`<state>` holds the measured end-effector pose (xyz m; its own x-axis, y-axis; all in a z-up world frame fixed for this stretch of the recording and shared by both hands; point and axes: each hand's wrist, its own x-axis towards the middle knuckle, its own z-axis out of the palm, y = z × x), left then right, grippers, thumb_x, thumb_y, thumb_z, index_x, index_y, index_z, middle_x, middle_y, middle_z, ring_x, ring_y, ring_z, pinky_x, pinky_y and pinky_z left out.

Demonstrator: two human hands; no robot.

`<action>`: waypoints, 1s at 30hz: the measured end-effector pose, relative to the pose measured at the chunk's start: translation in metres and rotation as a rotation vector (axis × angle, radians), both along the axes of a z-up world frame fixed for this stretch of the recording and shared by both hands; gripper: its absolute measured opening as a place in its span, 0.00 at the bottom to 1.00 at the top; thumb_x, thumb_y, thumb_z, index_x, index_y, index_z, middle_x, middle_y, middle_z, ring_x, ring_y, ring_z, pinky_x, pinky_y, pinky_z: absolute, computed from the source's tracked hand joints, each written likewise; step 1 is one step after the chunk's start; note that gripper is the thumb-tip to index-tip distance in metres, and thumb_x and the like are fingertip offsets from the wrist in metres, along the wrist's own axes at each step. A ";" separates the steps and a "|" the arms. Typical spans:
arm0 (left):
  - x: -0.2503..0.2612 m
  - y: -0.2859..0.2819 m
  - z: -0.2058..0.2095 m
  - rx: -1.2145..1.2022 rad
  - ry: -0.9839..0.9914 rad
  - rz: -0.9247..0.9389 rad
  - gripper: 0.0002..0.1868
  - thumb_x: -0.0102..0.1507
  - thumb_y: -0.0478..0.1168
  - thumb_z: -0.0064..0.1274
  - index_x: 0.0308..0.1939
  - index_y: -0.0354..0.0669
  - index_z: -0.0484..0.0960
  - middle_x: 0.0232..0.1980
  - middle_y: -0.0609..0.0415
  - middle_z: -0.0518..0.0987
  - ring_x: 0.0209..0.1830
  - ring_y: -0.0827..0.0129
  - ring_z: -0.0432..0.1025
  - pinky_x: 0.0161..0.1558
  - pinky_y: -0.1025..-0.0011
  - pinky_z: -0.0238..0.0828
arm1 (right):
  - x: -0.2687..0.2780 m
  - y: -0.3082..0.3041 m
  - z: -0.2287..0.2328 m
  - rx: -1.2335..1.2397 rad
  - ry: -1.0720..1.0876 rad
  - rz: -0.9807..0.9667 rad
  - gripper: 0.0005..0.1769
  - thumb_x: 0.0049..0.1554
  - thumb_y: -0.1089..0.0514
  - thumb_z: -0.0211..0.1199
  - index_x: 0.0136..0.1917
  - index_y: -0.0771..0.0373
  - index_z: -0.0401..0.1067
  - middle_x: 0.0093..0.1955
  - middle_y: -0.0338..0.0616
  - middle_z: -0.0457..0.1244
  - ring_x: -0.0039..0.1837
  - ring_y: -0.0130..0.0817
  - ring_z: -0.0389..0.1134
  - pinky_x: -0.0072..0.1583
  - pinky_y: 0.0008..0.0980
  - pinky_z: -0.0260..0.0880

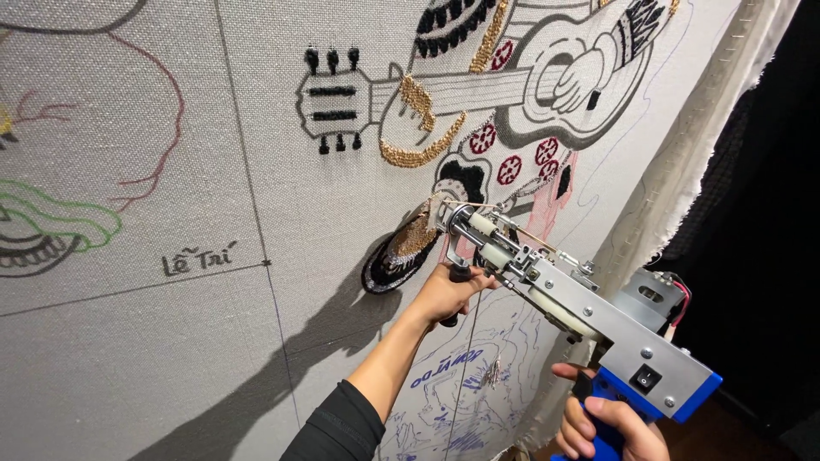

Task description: The person uses a tufting gun to fill in a design on a rug canvas.

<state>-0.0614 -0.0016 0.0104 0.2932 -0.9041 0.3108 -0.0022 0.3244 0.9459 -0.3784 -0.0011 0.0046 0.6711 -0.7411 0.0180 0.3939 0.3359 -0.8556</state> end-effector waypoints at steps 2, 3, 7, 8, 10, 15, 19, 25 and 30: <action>-0.001 0.005 0.003 0.025 -0.025 0.022 0.13 0.65 0.43 0.59 0.42 0.35 0.87 0.38 0.57 0.86 0.17 0.81 0.64 0.21 0.78 0.67 | 0.001 -0.001 0.000 -0.003 0.019 -0.003 0.37 0.47 0.62 0.51 0.68 0.83 0.60 0.25 0.47 0.52 0.24 0.35 0.53 0.32 0.41 0.58; -0.001 0.007 0.003 0.050 -0.050 0.042 0.14 0.65 0.44 0.60 0.43 0.35 0.87 0.37 0.57 0.86 0.17 0.82 0.64 0.21 0.78 0.67 | 0.001 -0.001 -0.001 -0.005 0.039 -0.008 0.37 0.47 0.61 0.50 0.68 0.82 0.60 0.25 0.47 0.52 0.24 0.36 0.53 0.32 0.41 0.58; -0.005 0.021 0.007 0.106 -0.035 0.054 0.14 0.62 0.44 0.62 0.45 0.37 0.87 0.36 0.56 0.85 0.17 0.81 0.64 0.20 0.79 0.65 | 0.005 0.004 0.000 0.029 0.082 -0.021 0.36 0.46 0.62 0.50 0.68 0.82 0.61 0.25 0.47 0.51 0.24 0.36 0.53 0.32 0.41 0.58; -0.004 0.021 0.004 0.100 -0.008 0.059 0.14 0.62 0.44 0.63 0.45 0.36 0.87 0.35 0.55 0.86 0.16 0.81 0.65 0.20 0.78 0.64 | 0.007 0.004 0.000 0.034 0.092 -0.030 0.36 0.47 0.62 0.50 0.67 0.83 0.61 0.25 0.47 0.51 0.24 0.36 0.53 0.32 0.41 0.57; -0.002 0.021 -0.002 0.093 0.018 0.063 0.15 0.61 0.43 0.63 0.45 0.35 0.87 0.35 0.54 0.86 0.16 0.81 0.65 0.19 0.78 0.63 | 0.010 0.006 0.000 0.039 0.101 -0.037 0.36 0.47 0.62 0.50 0.67 0.84 0.61 0.25 0.47 0.51 0.24 0.36 0.53 0.32 0.41 0.57; 0.003 0.017 -0.013 0.111 0.077 0.101 0.19 0.59 0.43 0.65 0.48 0.36 0.81 0.34 0.53 0.86 0.14 0.80 0.63 0.18 0.78 0.61 | 0.014 0.006 -0.003 0.063 0.119 -0.017 0.36 0.46 0.62 0.50 0.67 0.82 0.62 0.25 0.47 0.51 0.24 0.36 0.53 0.32 0.41 0.57; 0.003 0.019 -0.012 0.113 0.064 0.052 0.20 0.59 0.45 0.64 0.48 0.31 0.84 0.36 0.55 0.87 0.15 0.81 0.64 0.19 0.79 0.63 | 0.013 0.009 -0.001 0.062 0.112 -0.013 0.36 0.46 0.62 0.50 0.67 0.82 0.62 0.25 0.47 0.52 0.25 0.35 0.53 0.32 0.40 0.58; 0.001 0.021 -0.012 0.153 0.079 0.132 0.24 0.58 0.44 0.68 0.50 0.32 0.81 0.32 0.53 0.84 0.15 0.80 0.64 0.19 0.78 0.64 | 0.013 0.005 -0.006 0.039 0.079 0.036 0.35 0.47 0.63 0.51 0.66 0.82 0.62 0.26 0.48 0.53 0.25 0.36 0.54 0.33 0.41 0.59; 0.005 0.022 -0.012 0.148 0.079 0.117 0.22 0.58 0.45 0.67 0.49 0.34 0.83 0.34 0.55 0.86 0.15 0.81 0.63 0.19 0.79 0.64 | 0.017 0.006 -0.005 0.035 0.048 0.035 0.34 0.48 0.63 0.51 0.66 0.83 0.62 0.25 0.47 0.53 0.25 0.36 0.54 0.32 0.41 0.59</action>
<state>-0.0567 0.0206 -0.0012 0.4169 -0.8967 0.1489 0.0448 0.1839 0.9819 -0.3616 0.0048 -0.0001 0.6958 -0.7171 -0.0401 0.3406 0.3786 -0.8606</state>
